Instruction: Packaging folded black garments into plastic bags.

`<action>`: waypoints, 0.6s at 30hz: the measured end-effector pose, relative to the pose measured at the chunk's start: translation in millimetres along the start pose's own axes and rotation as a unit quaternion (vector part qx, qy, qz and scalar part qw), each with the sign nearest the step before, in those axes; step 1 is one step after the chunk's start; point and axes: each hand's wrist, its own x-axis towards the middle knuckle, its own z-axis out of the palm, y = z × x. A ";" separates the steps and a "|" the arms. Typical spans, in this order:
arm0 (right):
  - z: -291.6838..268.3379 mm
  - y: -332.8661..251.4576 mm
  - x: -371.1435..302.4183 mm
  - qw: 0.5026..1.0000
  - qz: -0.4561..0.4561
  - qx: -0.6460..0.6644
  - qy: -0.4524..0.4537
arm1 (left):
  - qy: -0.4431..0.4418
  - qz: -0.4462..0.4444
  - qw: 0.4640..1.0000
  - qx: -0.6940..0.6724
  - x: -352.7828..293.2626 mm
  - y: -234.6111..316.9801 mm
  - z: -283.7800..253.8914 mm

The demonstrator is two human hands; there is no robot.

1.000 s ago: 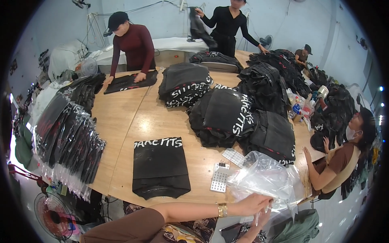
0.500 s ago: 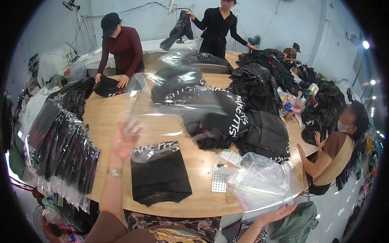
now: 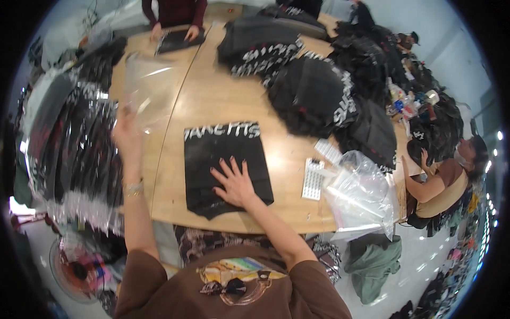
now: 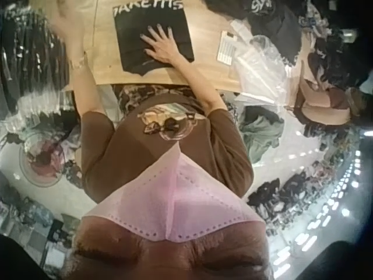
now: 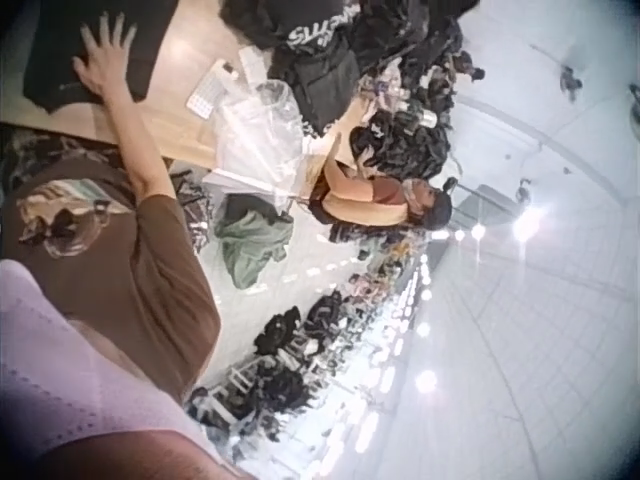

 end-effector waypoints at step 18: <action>-19.5 59.1 -18.3 0.576 0.419 0.701 0.037 | -0.423 -0.100 0.885 0.165 -179.8 -17.6 84.5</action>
